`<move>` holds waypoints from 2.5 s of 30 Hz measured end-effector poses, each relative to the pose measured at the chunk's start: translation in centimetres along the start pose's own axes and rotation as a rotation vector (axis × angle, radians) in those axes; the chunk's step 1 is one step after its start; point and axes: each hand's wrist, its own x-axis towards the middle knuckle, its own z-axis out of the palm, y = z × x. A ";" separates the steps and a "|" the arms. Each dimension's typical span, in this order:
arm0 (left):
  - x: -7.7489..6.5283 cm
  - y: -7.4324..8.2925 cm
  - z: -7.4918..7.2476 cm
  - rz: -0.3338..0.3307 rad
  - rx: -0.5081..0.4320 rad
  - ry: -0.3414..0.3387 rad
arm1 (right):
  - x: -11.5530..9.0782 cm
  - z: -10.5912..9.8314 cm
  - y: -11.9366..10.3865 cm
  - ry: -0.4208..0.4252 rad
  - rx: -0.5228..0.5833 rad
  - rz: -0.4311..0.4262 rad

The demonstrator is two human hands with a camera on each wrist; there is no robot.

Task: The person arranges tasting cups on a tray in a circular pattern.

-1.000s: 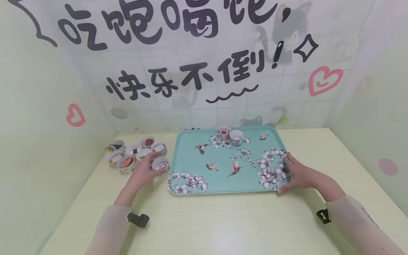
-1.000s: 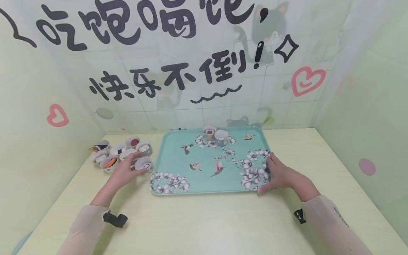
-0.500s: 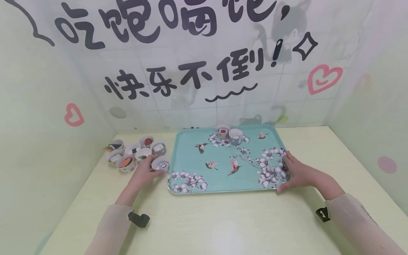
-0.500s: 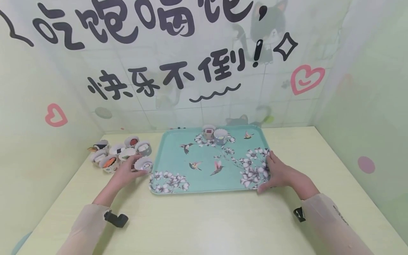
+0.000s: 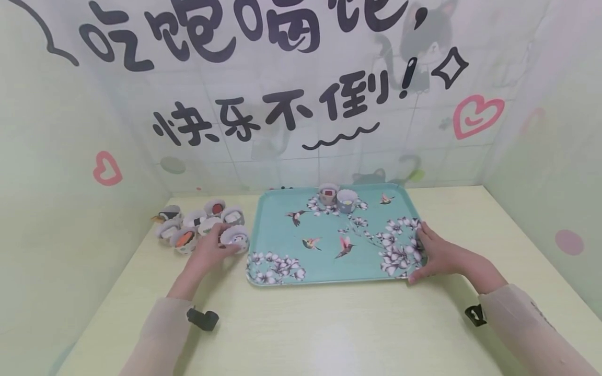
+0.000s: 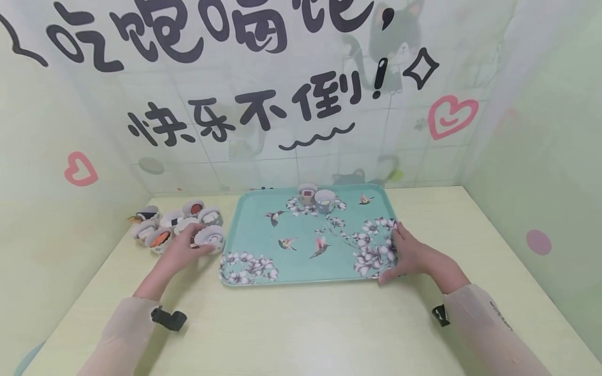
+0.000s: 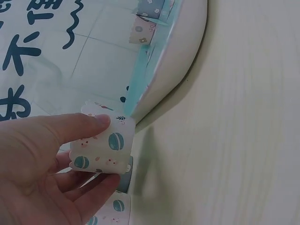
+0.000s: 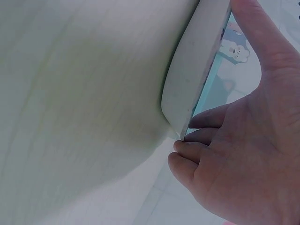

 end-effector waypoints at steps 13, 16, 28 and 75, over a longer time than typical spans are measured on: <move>0.3 1.4 -0.5 0.037 0.037 0.036 | 0.0 0.2 0.2 -0.006 0.006 0.008; 0.4 1.8 -0.4 0.053 0.028 0.040 | 0.1 0.2 0.3 -0.005 0.006 0.010; 1.4 3.9 1.3 0.127 -0.026 0.028 | -0.1 0.3 0.1 0.005 0.008 0.011; 4.0 11.4 7.8 0.202 -0.083 -0.074 | 0.0 0.1 0.1 0.001 0.010 0.005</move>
